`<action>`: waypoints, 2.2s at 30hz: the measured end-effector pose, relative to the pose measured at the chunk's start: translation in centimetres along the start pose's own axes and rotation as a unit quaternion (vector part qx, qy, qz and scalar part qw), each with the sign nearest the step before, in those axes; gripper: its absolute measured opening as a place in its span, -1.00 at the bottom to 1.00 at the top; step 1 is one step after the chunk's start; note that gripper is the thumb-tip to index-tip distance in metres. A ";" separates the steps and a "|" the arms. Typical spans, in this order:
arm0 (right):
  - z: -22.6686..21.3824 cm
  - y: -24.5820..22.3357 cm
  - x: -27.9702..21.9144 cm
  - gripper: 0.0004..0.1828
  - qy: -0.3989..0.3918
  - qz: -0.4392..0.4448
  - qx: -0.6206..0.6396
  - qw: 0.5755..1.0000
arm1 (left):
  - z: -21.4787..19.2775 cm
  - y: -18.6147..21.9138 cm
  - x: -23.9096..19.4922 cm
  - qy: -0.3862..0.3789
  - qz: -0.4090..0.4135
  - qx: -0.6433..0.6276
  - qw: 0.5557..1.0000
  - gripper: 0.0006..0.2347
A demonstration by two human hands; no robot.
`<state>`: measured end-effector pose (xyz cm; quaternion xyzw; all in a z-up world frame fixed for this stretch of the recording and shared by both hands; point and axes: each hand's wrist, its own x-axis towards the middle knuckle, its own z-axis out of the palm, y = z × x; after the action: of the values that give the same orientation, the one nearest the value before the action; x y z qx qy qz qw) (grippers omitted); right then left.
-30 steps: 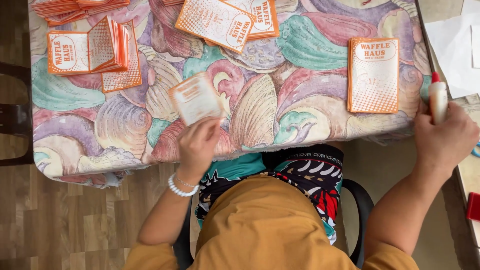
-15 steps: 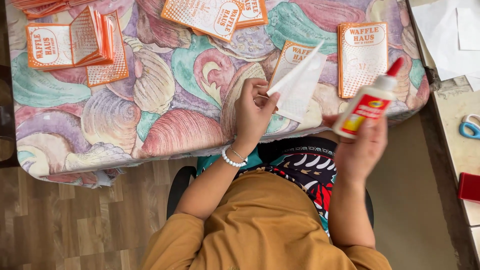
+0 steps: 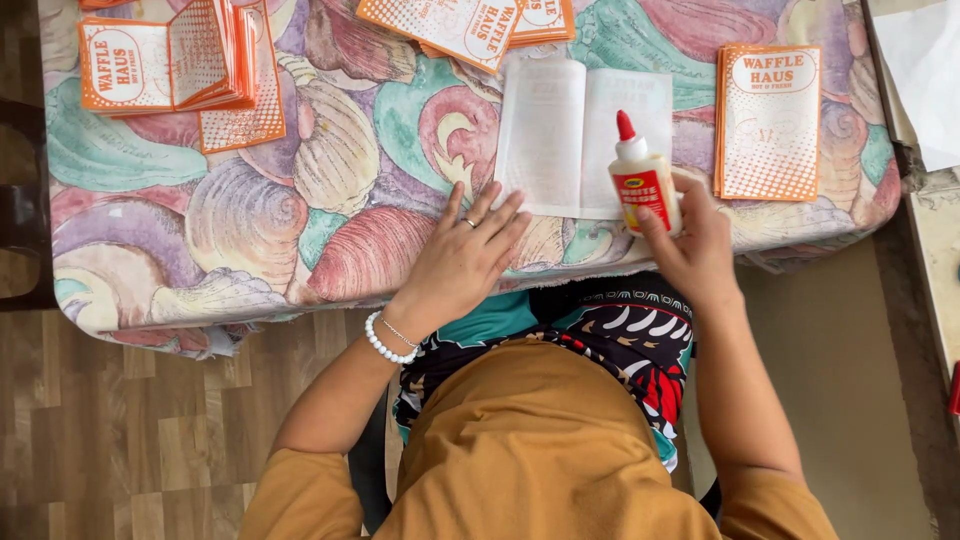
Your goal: Folding and applying glue to paper bags to assemble them.
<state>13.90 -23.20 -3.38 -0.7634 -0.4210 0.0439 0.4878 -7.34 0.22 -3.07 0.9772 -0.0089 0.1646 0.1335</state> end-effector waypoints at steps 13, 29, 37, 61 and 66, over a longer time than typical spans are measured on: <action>-5.6 5.0 1.0 -0.68 0.277 0.159 0.353 0.880 | 0.8 -1.6 0.1 0.130 -0.012 -0.163 0.978 -0.54; -3.6 -2.6 -1.4 -0.72 0.370 -0.046 0.138 0.918 | -2.0 -2.3 0.3 0.032 0.008 -0.078 0.996 -0.84; 7.1 -7.2 -1.7 -0.64 0.245 0.075 0.044 0.966 | -1.1 -2.2 1.7 0.089 -0.068 -0.162 0.980 -0.96; 11.7 -3.3 -5.1 -0.09 0.258 -0.056 0.006 0.964 | -0.7 -2.4 1.0 0.099 -0.061 -0.185 0.976 -0.96; 10.9 -5.8 -3.2 -0.31 0.261 -0.033 0.018 0.964 | -0.7 -2.4 1.0 0.100 -0.060 -0.180 0.977 -0.97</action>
<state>3.16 -16.67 -5.63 -0.7250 -0.3031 -0.1658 0.5959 -6.46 2.71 -2.72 0.9146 0.0337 0.2487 0.3170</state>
